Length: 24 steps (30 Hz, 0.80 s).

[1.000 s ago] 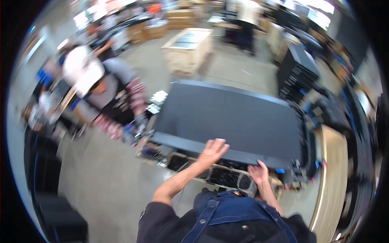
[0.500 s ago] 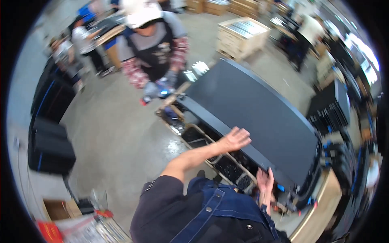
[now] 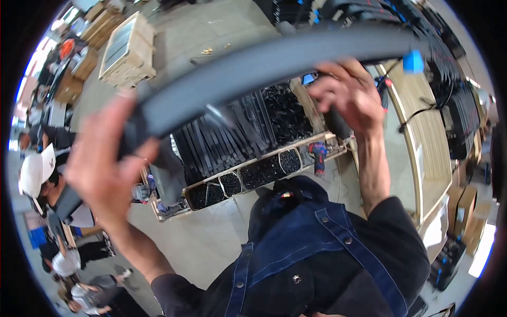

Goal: Assembling the frame and covers of a treadmill using various power tools on an assembly line.

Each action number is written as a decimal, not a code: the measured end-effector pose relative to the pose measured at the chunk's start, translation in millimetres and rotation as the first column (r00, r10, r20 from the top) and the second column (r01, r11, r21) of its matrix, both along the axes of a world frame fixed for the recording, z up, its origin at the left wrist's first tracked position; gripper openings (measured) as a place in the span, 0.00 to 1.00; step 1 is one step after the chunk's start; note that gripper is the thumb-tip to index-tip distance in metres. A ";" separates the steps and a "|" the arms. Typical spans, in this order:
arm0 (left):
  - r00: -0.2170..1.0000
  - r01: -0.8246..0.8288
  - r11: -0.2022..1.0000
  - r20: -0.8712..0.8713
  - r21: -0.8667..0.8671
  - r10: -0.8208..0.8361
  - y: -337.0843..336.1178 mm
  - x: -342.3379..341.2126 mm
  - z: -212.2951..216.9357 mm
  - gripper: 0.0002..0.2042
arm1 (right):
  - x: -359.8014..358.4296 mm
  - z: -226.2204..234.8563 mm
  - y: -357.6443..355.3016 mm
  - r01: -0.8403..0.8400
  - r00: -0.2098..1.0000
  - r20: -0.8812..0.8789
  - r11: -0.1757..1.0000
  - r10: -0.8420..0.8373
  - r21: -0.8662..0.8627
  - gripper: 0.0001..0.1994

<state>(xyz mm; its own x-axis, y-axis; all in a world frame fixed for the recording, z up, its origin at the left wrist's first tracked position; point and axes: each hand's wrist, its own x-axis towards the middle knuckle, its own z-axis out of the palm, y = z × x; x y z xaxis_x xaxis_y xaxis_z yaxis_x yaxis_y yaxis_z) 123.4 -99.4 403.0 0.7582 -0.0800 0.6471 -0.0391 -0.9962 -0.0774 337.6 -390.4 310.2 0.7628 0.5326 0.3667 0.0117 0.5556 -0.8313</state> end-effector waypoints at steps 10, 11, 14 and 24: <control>0.918 -0.306 0.944 -0.225 0.126 0.328 164.9 154.3 28.0 0.30 | 129.2 -352.8 109.9 0.201 0.303 -0.897 0.899 0.321 0.390 0.24; 0.940 -0.262 0.934 -0.156 0.243 0.304 207.2 180.7 12.4 0.31 | 139.5 -363.0 115.9 0.250 0.373 -0.790 0.768 0.486 0.590 0.23; 0.899 -0.347 0.937 -0.298 -0.039 0.321 294.5 239.5 16.7 0.26 | 137.5 -381.8 126.2 0.270 0.440 -0.628 0.573 0.642 0.774 0.20; 0.562 -0.398 0.865 -0.826 -0.306 -0.034 347.3 406.4 -326.4 0.27 | 43.7 -362.2 2.3 0.396 -0.007 -0.964 0.886 0.266 0.242 0.28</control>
